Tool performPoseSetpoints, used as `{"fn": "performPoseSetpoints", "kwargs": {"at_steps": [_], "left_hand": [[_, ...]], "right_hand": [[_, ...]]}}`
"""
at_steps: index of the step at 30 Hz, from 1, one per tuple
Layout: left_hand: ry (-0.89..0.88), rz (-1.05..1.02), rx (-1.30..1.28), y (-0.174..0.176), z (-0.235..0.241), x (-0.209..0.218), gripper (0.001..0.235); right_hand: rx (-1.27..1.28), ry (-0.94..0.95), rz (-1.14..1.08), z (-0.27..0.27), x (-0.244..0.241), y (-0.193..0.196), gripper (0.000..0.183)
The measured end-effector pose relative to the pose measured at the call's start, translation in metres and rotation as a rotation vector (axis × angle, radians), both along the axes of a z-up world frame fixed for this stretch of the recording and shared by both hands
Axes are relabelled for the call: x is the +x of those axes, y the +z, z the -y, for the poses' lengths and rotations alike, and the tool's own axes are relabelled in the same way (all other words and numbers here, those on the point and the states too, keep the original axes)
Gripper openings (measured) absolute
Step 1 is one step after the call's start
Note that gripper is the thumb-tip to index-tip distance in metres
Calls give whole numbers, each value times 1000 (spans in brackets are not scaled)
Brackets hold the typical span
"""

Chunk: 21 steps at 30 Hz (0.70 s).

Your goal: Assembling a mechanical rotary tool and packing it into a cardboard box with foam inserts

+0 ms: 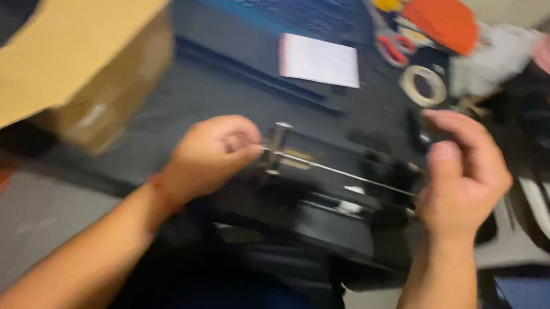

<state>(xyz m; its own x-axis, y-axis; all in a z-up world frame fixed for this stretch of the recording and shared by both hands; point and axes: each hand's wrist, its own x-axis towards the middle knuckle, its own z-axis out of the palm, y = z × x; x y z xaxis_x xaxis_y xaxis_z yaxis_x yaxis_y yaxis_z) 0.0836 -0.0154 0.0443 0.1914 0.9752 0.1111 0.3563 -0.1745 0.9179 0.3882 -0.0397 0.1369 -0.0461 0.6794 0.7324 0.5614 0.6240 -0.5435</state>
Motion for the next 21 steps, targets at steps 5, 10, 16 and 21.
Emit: {"fn": "performPoseSetpoints", "kwargs": {"at_steps": [5, 10, 16, 21], "left_hand": [[38, 17, -12, 0, 2, 5, 5], [57, -33, -44, -12, -4, 3, 6], [-18, -9, 175, -7, -5, 10, 10], [-96, 11, 271, 13, 2, 9, 14]], "right_hand": [[-131, -407, -516, 20, 97, -62, 12], [-662, -220, -526, 47, 103, -119, 14], [-550, -177, -581, 32, 127, -162, 10], [-561, -165, -634, 35, 114, -150, 12]]}}
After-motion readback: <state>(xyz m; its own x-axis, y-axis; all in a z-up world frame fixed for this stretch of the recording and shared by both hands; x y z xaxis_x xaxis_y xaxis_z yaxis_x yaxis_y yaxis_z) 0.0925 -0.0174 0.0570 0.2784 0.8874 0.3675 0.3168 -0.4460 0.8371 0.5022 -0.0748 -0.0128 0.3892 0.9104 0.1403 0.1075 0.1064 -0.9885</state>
